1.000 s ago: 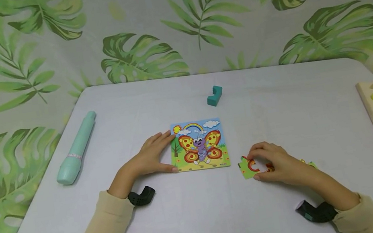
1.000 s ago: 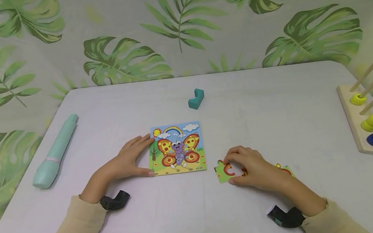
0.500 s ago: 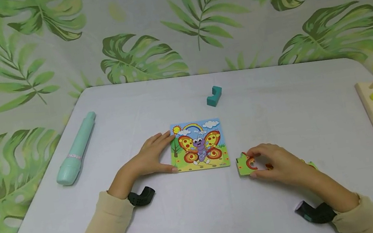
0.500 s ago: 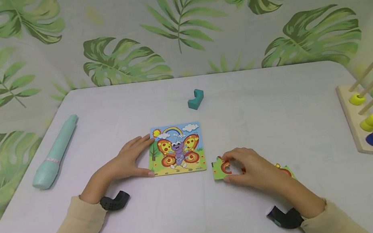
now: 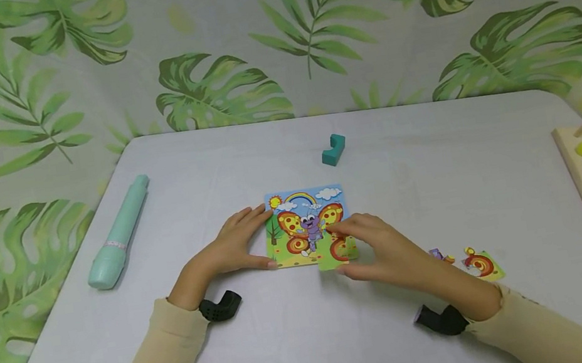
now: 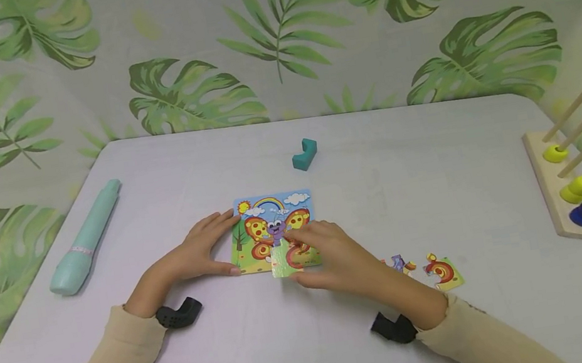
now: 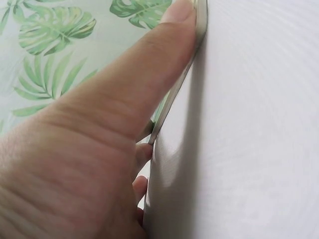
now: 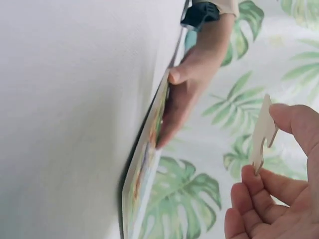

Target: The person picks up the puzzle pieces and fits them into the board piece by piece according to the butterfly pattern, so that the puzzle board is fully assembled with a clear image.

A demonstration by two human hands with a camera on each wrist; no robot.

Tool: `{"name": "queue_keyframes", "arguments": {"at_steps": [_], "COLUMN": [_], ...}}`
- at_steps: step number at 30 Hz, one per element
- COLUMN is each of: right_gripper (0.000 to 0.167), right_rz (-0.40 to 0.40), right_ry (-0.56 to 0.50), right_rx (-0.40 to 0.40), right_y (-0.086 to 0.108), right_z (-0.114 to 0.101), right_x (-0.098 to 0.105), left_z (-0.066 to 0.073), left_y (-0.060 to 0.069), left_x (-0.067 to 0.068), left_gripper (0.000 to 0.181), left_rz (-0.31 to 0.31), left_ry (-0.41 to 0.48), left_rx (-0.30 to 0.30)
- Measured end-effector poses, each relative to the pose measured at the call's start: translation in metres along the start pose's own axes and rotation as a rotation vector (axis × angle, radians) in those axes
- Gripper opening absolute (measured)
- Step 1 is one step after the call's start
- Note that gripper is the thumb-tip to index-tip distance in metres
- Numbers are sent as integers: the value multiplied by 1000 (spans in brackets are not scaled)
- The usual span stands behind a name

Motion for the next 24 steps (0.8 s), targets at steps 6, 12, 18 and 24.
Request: {"name": "queue_keyframes", "arguments": {"at_steps": [6,12,18,24], "right_gripper": [53,52,52,53], "right_rz": [-17,-82,-119,-118], "right_ry": [-48,6,109,161], "right_rx": [-62,-109,-103,-116], "right_y": [-35,-53,-61,-66], "right_z": [10,30,36,36], "right_x": [-25,-53,-71,-76], "left_z": [-1,0,1,5], "left_y": [0,0,-1,1], "left_x": [0,1,1,3], "left_gripper": [100,100,101,98], "left_rz": [-2,0,2,28], "left_ry": [2,-1,-18,-24], "left_rx": [8,-1,-2,-13]}}
Point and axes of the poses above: each hand's wrist, its own y-axis away from the middle knuckle, its own x-axis out of the back of the hand, z = x × y, the point moved 10 cm from there along -y, towards the middle knuckle, and after that the axes turned 3 degrees about -z, right-handed, at the moved point
